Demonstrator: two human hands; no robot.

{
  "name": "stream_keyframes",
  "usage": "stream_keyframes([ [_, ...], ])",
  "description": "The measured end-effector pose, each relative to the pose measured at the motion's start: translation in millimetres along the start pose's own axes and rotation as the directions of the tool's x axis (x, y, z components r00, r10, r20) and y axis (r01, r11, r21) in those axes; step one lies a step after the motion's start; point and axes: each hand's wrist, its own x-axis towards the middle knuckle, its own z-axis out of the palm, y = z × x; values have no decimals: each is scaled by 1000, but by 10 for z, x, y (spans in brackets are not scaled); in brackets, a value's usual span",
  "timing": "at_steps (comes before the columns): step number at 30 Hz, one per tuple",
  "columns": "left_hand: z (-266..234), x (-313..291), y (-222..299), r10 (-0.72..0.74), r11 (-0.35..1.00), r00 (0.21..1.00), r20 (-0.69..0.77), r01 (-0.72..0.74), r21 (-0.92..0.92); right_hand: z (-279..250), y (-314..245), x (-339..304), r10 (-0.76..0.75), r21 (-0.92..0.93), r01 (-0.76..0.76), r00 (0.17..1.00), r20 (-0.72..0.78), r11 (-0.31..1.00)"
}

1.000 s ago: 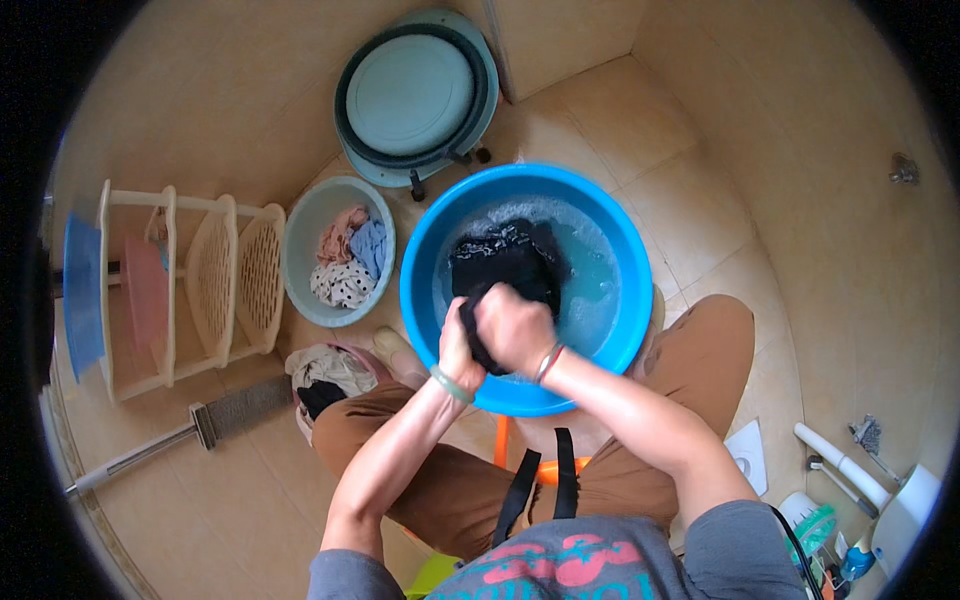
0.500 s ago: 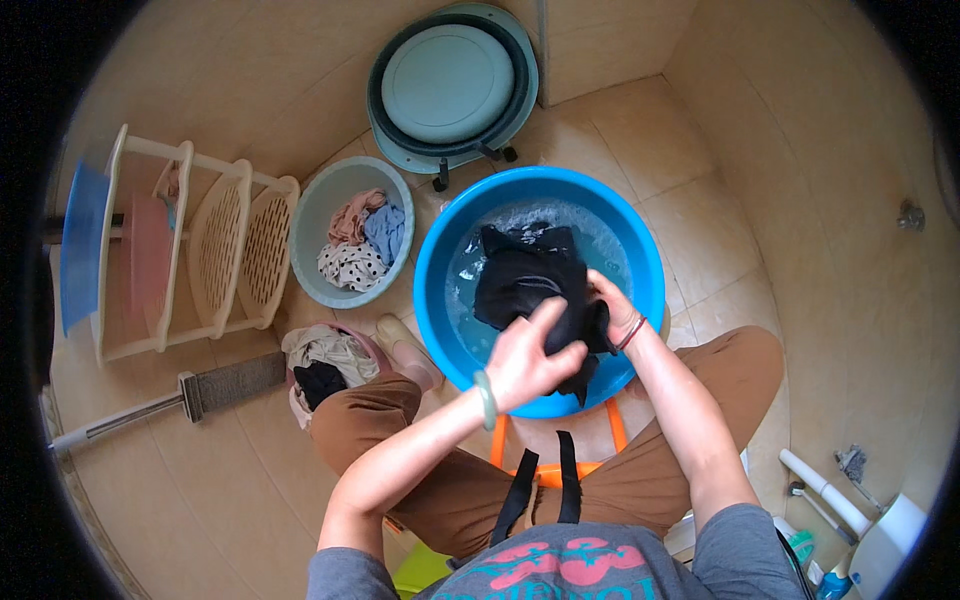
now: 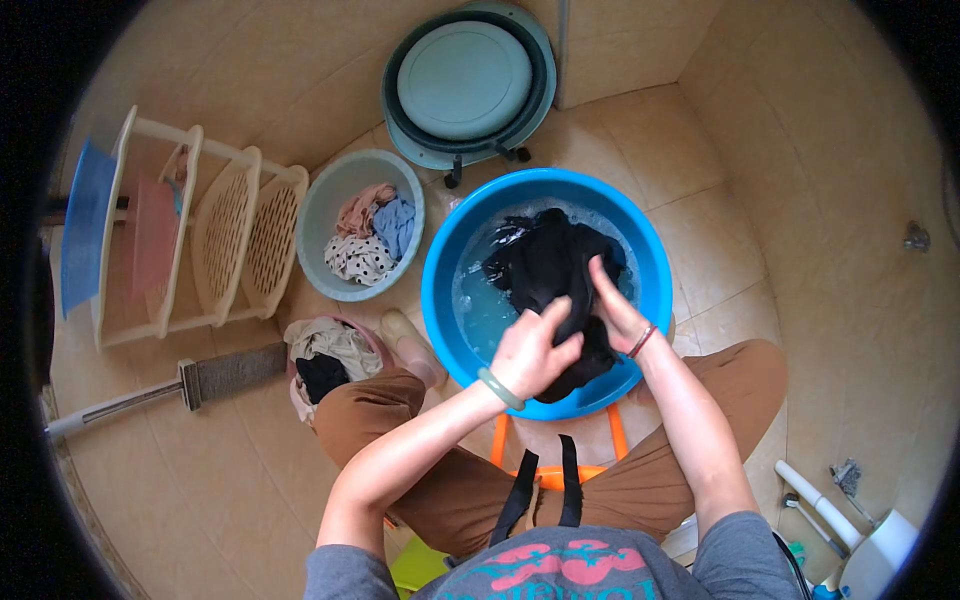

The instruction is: The person sits on the floor and hand-washes clothes in a blue basin filled with soapy water. They scrub and rinse a black garment, then transfer it to a separate basin. They then wash a red and a grey garment in the same manner.

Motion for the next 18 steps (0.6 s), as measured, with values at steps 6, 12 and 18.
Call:
stream_keyframes([
  [6,187,-230,-59,31,990,921,389,-83,117,-36,58,158,56,-200,-85,988,-145,976],
  [12,161,42,-427,-413,317,821,396,537,-782,-455,75,282,-487,-784,-6,781,-391,621],
  [18,110,376,-643,-243,-140,806,539,521,-842,564,484,-230,-623,-932,331,763,172,148],
])
